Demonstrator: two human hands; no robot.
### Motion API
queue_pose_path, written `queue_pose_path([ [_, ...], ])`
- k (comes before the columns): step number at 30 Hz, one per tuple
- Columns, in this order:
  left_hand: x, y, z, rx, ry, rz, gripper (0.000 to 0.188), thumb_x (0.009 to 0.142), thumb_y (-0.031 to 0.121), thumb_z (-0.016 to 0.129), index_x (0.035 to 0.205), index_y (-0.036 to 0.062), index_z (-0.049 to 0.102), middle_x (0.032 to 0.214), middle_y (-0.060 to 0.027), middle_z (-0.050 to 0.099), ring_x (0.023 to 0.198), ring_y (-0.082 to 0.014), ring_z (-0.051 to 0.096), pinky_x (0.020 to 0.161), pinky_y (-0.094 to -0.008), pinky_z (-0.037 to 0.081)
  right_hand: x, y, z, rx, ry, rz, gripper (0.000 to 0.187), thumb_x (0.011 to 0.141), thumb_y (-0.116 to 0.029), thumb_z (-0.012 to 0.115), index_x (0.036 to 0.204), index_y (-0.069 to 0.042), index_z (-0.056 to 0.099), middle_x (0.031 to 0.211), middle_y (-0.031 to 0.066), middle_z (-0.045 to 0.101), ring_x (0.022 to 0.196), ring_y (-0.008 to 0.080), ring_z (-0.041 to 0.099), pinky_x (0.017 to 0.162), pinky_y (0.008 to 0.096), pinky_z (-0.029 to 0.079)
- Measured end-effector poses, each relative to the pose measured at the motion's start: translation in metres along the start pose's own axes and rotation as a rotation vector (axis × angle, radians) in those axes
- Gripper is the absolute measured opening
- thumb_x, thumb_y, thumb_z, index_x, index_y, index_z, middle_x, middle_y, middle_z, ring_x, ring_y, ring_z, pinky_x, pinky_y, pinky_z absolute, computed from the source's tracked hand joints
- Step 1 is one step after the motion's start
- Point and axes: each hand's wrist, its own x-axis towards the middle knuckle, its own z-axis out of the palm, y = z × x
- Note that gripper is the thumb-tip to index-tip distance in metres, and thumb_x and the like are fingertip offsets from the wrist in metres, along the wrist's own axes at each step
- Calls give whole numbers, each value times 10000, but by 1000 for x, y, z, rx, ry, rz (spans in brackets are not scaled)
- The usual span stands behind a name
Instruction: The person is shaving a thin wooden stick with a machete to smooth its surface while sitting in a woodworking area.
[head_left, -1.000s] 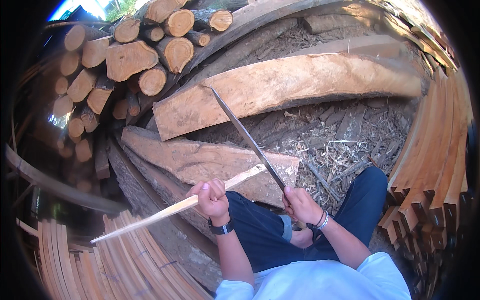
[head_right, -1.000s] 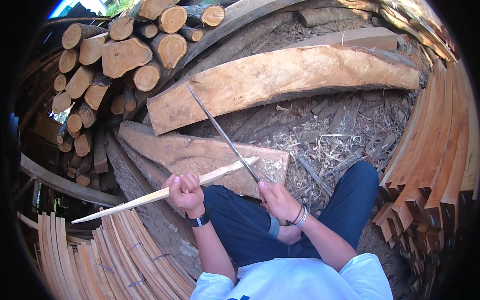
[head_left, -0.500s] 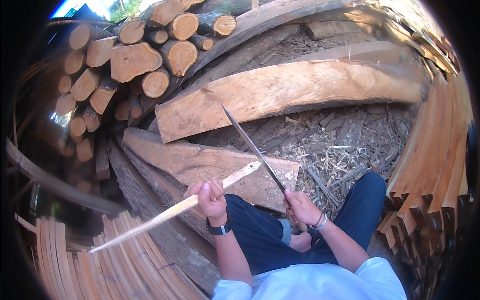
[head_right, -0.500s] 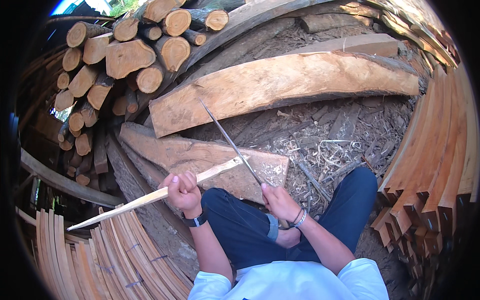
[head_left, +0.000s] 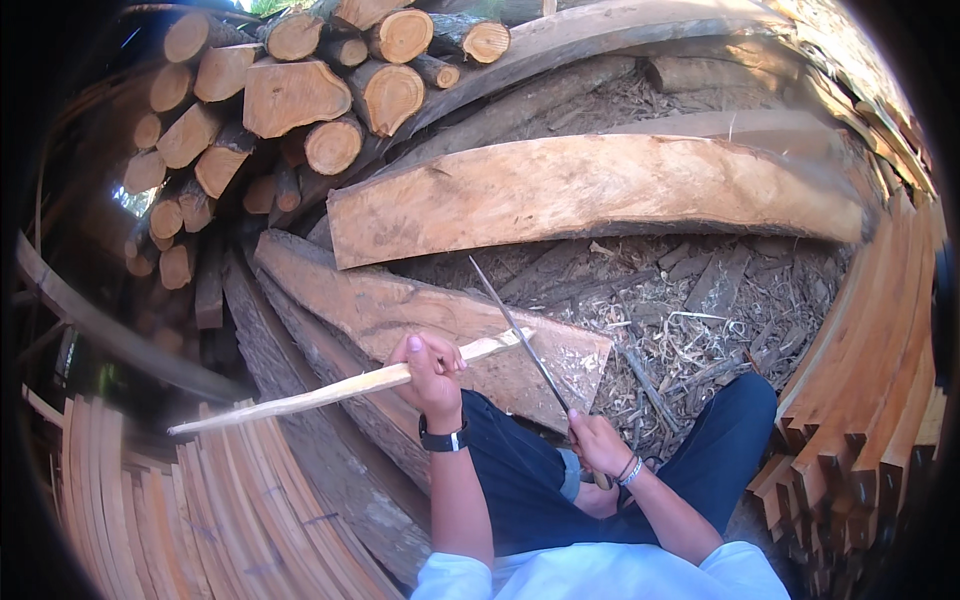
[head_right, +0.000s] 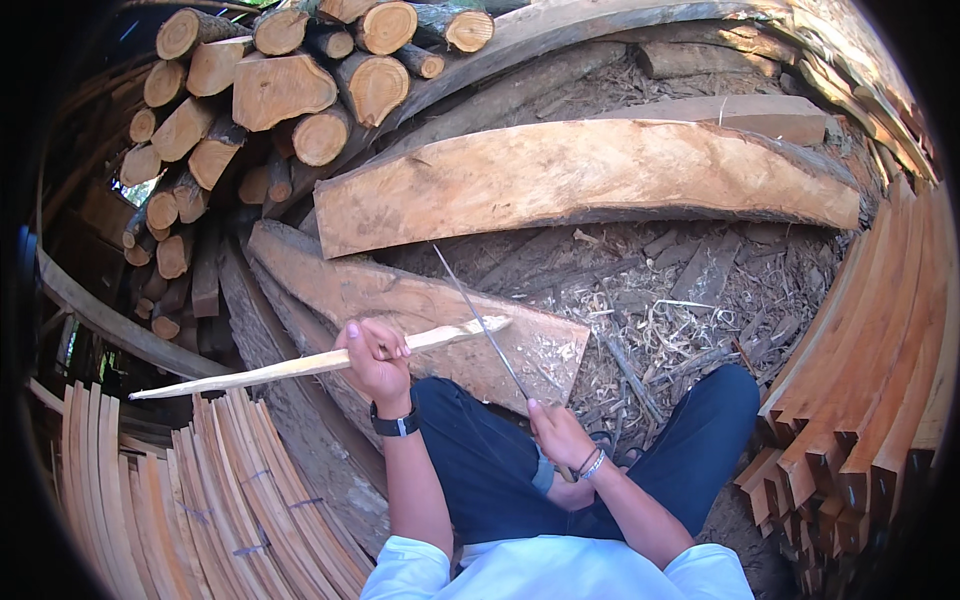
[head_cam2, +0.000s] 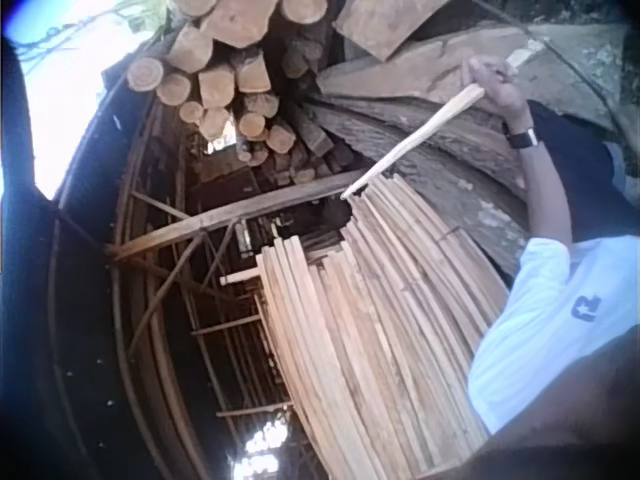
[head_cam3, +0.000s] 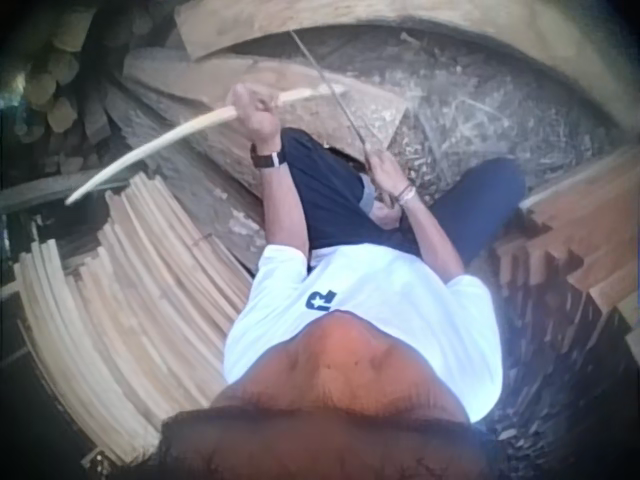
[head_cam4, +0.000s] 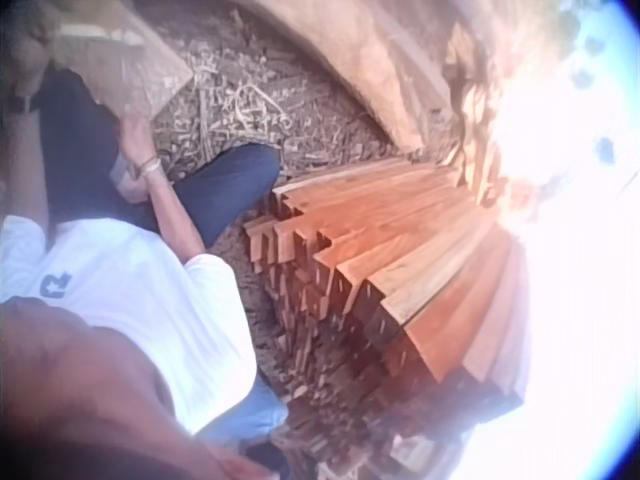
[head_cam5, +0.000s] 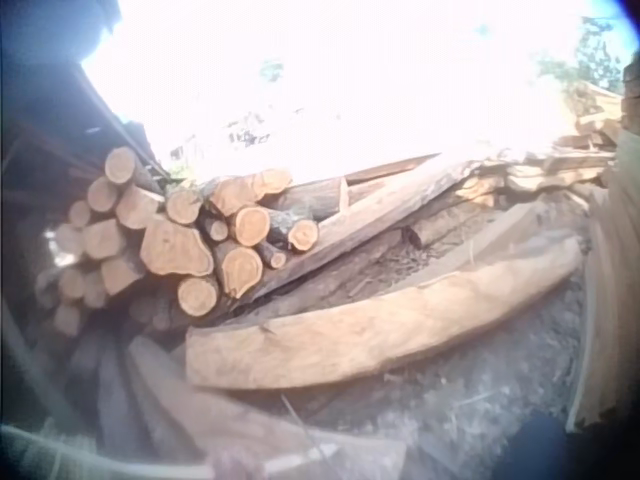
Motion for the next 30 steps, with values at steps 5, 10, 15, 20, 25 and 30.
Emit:
queue_pose_path([
  [5,-4,-6,-9,93,0,178,477,1016,262,423,575,104,328,471,-62,388,382,-123,380,382,-247,361,-8,-50,-2,-136,97,-261,570,1045,-361,361,650,11,534,517,120,522,510,298,562,562,402,459],
  [10,-17,-9,-5,86,19,246,456,1007,229,390,569,125,318,456,-38,349,364,-102,307,362,-232,293,15,10,4,-433,181,-146,596,1027,-391,398,708,64,615,662,271,619,684,454,631,673,505,487],
  [15,-52,3,-24,45,69,261,437,981,200,385,556,138,304,456,-13,317,368,-96,272,379,-225,279,4,13,11,-455,166,-141,603,1000,-435,458,748,85,631,663,304,608,703,484,630,694,517,509],
  [20,-73,6,-40,32,77,318,375,921,175,407,560,137,312,464,-15,322,380,-107,306,408,-231,293,-16,-51,8,-457,82,-232,582,996,-445,465,781,66,643,639,281,612,696,460,649,682,503,525],
  [25,-87,10,-43,25,113,285,311,836,179,453,561,125,318,470,-24,336,382,-118,325,420,-240,298,20,19,6,-534,125,-157,615,1003,-454,442,784,82,647,660,296,618,691,463,650,687,510,531],
  [30,-107,14,-62,-6,123,262,285,772,191,497,552,121,330,463,-29,347,380,-128,356,428,-237,306,8,-2,14,-516,56,-142,640,999,-482,437,786,82,652,669,305,621,685,462,651,691,518,533],
])
